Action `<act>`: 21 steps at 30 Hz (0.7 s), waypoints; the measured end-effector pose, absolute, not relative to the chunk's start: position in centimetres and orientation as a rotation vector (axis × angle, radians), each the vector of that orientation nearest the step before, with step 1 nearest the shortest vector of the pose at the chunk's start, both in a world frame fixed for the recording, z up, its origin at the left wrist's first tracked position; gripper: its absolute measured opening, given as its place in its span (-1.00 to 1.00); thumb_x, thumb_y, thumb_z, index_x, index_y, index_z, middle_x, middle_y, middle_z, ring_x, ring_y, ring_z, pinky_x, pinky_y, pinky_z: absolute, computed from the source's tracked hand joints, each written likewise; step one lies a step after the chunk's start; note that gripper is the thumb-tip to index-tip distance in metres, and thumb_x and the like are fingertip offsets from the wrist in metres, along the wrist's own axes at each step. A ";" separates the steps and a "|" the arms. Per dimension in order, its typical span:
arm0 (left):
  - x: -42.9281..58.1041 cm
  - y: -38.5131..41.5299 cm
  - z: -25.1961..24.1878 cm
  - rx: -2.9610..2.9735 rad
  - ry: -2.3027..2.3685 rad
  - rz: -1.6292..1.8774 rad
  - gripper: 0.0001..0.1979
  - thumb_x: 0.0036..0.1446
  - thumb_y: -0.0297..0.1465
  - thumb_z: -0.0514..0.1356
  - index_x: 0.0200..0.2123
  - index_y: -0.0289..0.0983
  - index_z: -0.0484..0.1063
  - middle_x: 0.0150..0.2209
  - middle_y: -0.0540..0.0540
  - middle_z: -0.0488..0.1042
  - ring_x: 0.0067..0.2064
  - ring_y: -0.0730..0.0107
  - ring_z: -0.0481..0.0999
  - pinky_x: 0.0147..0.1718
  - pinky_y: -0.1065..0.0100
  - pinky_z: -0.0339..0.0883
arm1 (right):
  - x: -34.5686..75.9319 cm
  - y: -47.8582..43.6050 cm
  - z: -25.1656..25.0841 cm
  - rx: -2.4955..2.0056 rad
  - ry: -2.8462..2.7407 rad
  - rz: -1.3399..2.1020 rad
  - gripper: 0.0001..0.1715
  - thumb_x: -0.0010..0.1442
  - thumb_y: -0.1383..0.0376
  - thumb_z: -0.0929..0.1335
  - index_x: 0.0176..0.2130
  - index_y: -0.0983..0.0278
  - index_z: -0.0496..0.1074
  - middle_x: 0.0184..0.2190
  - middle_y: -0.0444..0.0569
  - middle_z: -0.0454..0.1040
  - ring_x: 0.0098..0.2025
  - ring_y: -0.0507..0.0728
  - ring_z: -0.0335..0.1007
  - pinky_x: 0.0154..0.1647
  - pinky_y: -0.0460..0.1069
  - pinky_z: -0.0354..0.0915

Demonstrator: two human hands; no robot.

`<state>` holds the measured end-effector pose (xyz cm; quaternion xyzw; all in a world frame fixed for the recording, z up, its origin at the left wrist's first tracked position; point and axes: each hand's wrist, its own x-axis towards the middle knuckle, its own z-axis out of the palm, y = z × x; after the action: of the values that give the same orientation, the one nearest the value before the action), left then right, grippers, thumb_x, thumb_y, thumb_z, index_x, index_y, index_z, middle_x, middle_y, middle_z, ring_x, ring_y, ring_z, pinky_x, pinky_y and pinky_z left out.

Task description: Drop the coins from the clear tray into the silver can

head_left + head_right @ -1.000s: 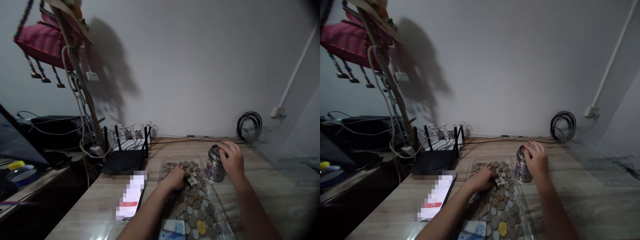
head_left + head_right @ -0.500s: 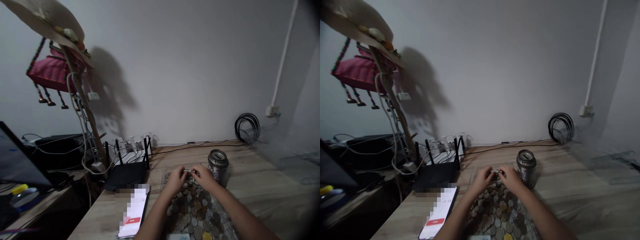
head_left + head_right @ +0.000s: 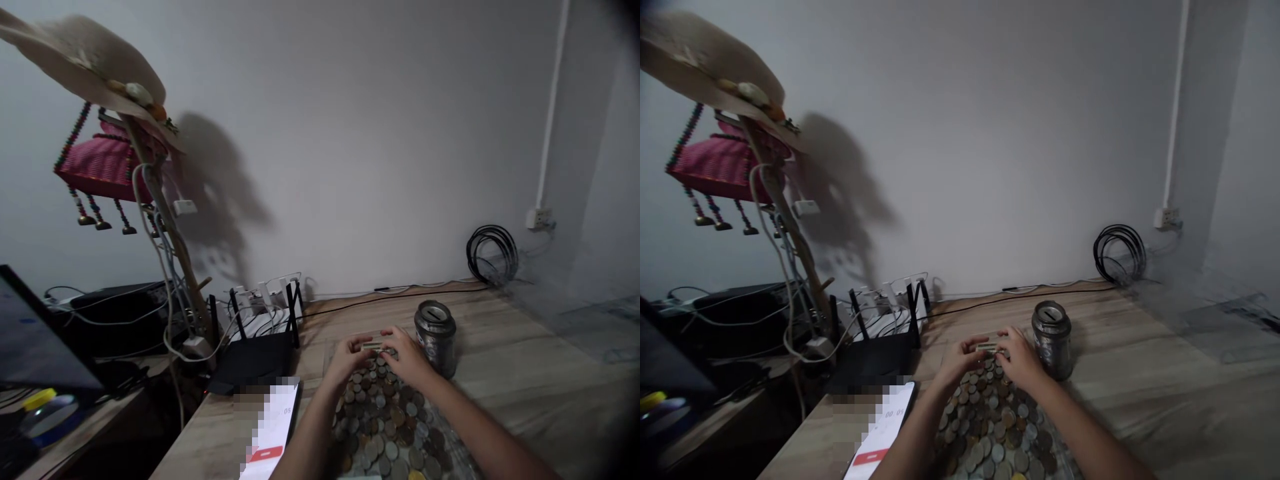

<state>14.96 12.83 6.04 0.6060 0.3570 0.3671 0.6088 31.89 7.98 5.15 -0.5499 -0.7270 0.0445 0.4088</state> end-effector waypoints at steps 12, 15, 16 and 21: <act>15.3 11.9 6.8 1.499 0.826 0.609 -0.50 -0.10 0.03 0.12 -0.39 -0.34 0.40 -0.49 -0.08 0.47 -0.51 0.43 0.44 -0.53 0.45 0.22 | 32.2 9.8 3.5 -1.148 -1.582 0.675 -0.85 -0.01 0.30 0.30 -0.40 0.32 0.41 -0.50 -0.08 0.44 -0.53 0.02 0.33 -0.53 -0.09 0.26; 15.1 11.9 6.7 1.484 0.819 0.566 -0.47 -0.11 0.05 0.11 -0.38 -0.34 0.40 -0.46 -0.09 0.48 -0.49 0.43 0.44 -0.51 0.42 0.22 | 32.3 9.6 3.8 -1.156 -1.550 0.705 -0.84 -0.02 0.30 0.31 -0.40 0.32 0.42 -0.52 -0.08 0.44 -0.52 0.03 0.34 -0.50 -0.07 0.29; 15.1 12.0 6.7 1.488 0.819 0.571 -0.48 -0.15 0.04 0.15 -0.39 -0.35 0.40 -0.47 -0.08 0.47 -0.50 0.44 0.44 -0.50 0.42 0.22 | 32.3 9.5 3.9 -1.161 -1.530 0.716 -0.83 -0.04 0.30 0.32 -0.38 0.33 0.42 -0.51 -0.08 0.44 -0.51 0.03 0.35 -0.49 -0.08 0.30; 15.2 12.3 6.4 1.508 0.812 0.664 -0.49 -0.25 0.00 0.24 -0.44 -0.37 0.39 -0.53 -0.05 0.45 -0.51 0.46 0.41 -0.50 0.44 0.21 | 32.2 9.4 4.1 -1.045 -1.469 0.940 -0.55 -0.05 0.22 0.35 -0.12 0.30 0.36 -0.41 -0.06 0.47 -0.46 0.05 0.38 -0.61 -0.11 0.27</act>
<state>15.19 12.25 6.39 0.6524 0.3513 0.2872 0.6070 32.21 9.45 4.13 -0.4372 -0.6145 0.3930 0.5261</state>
